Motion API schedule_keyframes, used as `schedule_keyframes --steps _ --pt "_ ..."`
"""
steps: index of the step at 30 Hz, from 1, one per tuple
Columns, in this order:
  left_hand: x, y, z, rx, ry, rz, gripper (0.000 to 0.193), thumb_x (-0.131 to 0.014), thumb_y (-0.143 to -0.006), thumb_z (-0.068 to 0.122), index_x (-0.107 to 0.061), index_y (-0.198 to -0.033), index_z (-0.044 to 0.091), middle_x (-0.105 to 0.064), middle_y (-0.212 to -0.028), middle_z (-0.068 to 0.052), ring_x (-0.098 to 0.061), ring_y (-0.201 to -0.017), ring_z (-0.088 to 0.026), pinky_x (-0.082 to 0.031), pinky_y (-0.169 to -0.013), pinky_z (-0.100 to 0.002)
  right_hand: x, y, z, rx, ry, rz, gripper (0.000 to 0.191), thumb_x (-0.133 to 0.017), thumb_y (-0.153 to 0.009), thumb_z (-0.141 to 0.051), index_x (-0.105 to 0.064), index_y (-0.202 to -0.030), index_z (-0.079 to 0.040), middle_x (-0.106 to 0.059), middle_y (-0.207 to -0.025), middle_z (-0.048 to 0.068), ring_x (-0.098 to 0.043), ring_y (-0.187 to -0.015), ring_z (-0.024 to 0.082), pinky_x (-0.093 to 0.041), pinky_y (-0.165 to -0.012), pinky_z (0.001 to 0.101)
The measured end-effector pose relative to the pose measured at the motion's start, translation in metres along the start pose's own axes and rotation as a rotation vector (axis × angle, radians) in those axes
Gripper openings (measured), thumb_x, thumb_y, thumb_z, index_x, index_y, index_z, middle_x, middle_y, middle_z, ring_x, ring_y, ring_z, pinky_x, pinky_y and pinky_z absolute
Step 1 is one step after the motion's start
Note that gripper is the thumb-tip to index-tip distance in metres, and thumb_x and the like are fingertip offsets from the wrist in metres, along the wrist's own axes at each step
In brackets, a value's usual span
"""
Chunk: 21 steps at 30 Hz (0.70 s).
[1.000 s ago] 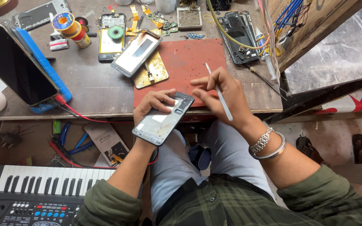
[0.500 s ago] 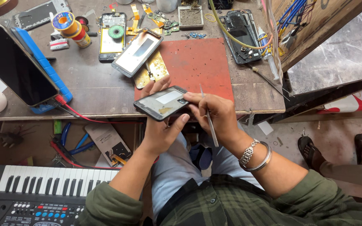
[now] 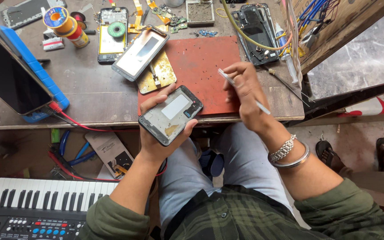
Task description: The person holds a disassembled smartphone frame on their lap and uses a thin metal pry tool to scrape and pry old adhesive and residue from the frame's edges and interior. They rotate the frame repeatedly to work around its perimeter, then set the phone down on the workbench at the end.
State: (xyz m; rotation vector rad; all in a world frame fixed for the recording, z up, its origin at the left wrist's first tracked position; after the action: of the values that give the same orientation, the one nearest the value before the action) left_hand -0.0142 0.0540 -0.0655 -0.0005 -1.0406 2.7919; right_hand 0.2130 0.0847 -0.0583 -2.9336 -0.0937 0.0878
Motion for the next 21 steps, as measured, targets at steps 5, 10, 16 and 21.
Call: schedule_keyframes --steps 5,10,16,21 --pt "0.002 0.001 -0.001 -0.015 -0.05 -0.017 0.079 -0.086 -0.089 0.006 -0.027 -0.142 0.008 -0.047 -0.154 -0.026 -0.057 -0.14 -0.031 -0.053 -0.117 -0.04 -0.016 0.009 -0.01 0.131 0.191 -0.12 0.016 -0.067 -0.098 -0.007 -0.059 -0.11 -0.001 -0.074 -0.111 0.01 -0.071 -0.1 0.013 -0.06 -0.089 0.0286" --pt "0.003 0.001 0.0 -0.002 -0.056 -0.006 0.078 -0.087 -0.088 0.005 -0.028 -0.141 0.009 -0.048 -0.154 -0.027 -0.058 -0.14 -0.031 -0.054 -0.118 -0.042 -0.018 0.017 -0.026 0.315 0.526 -0.066 0.012 -0.076 -0.086 -0.004 -0.066 -0.081 0.0 -0.077 -0.089 0.01 -0.073 -0.075 0.013 -0.058 -0.067 0.0273" --pt "0.002 0.001 0.001 0.029 -0.011 0.013 0.077 -0.086 -0.088 0.003 -0.03 -0.14 0.009 -0.049 -0.153 -0.028 -0.059 -0.135 -0.03 -0.055 -0.114 -0.041 -0.02 0.02 -0.025 0.355 0.57 -0.054 0.017 -0.078 -0.084 -0.004 -0.063 -0.079 -0.001 -0.075 -0.087 0.009 -0.071 -0.072 0.014 -0.055 -0.064 0.0268" --pt "0.003 0.001 0.001 0.061 -0.003 0.022 0.074 -0.086 -0.088 0.002 -0.031 -0.138 0.009 -0.05 -0.152 -0.03 -0.061 -0.133 -0.029 -0.055 -0.113 -0.041 -0.021 0.018 -0.023 0.318 0.546 -0.097 0.012 -0.077 -0.085 -0.003 -0.066 -0.081 0.0 -0.075 -0.087 0.01 -0.07 -0.071 0.014 -0.055 -0.063 0.0266"
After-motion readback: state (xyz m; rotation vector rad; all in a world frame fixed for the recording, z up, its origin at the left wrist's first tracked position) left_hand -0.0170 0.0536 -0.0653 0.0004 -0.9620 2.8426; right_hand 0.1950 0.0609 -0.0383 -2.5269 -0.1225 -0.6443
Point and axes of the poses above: each hand's wrist, its own y-axis away from the middle knuckle, its own x-axis out of the back of the hand, z = x × y, the point moved 6 cm from there along -y, towards the middle knuckle
